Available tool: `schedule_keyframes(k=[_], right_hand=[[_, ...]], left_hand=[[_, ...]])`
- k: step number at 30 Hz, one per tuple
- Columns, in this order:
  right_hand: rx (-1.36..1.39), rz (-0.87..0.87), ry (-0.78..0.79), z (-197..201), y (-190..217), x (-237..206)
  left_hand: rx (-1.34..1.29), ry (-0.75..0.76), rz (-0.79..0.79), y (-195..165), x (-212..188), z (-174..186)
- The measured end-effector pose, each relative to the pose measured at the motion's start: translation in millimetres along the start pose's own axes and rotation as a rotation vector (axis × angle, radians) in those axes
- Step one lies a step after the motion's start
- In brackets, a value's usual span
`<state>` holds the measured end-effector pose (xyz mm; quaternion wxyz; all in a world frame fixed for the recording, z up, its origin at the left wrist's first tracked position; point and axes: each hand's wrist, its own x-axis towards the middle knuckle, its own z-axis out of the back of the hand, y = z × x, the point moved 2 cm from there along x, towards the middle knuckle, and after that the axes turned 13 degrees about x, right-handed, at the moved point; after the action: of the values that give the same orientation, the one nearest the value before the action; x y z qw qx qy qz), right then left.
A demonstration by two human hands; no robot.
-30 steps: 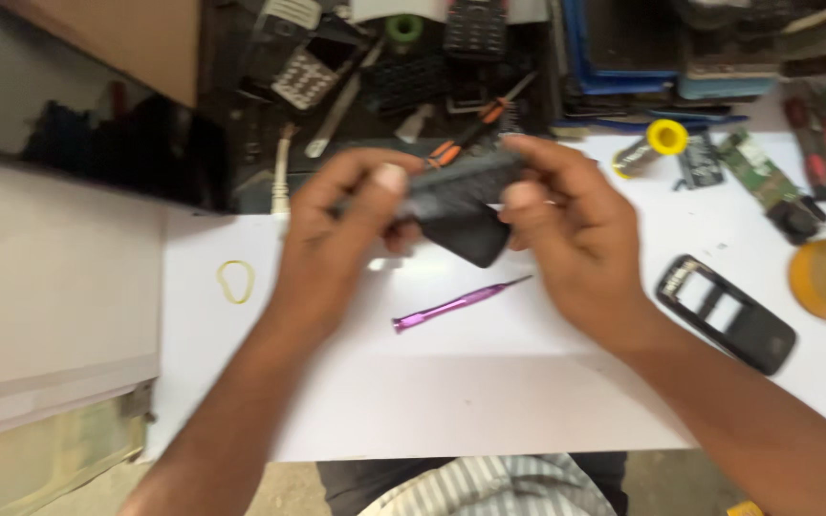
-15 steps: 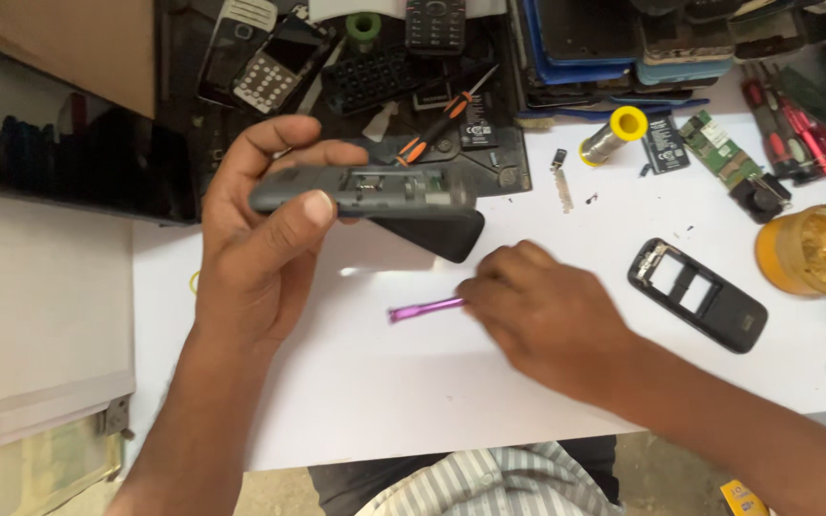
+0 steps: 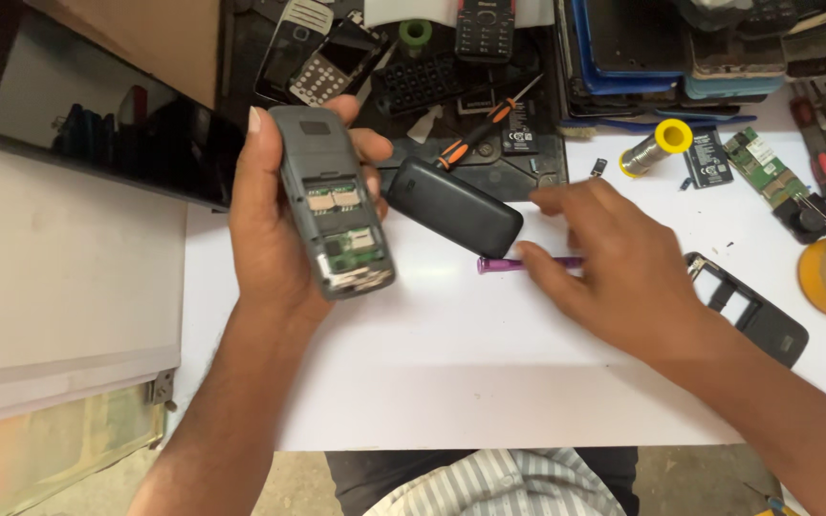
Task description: The person uses a small screwdriver to unscrew and pry open the back of a red feature phone, removing its battery cover and internal components. They then pick up a black feature phone, open it, remove its back cover and battery, and handle its internal board and keypad before setting the phone down on the workbench.
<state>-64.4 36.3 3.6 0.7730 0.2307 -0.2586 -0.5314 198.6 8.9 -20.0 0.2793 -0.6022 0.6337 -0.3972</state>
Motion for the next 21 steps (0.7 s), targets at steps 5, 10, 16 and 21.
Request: schedule_keyframes(k=[5,10,16,21], right_hand=[[-0.141,0.231,-0.003,-23.0,15.2,20.2],[-0.137,0.168,0.060,-34.2,23.0,33.6],[-0.077,0.133,0.032,-37.3,20.9,41.0],[0.173,0.045,0.007,-41.3,3.5,39.7]], left_hand=[[-0.079,0.018,0.067,5.7,5.1,0.5],[-0.057,0.044,0.086,10.7,7.8,-0.2],[-0.029,0.070,0.091,13.4,10.3,-0.1],[-0.053,0.069,0.114,15.1,12.6,-2.1]])
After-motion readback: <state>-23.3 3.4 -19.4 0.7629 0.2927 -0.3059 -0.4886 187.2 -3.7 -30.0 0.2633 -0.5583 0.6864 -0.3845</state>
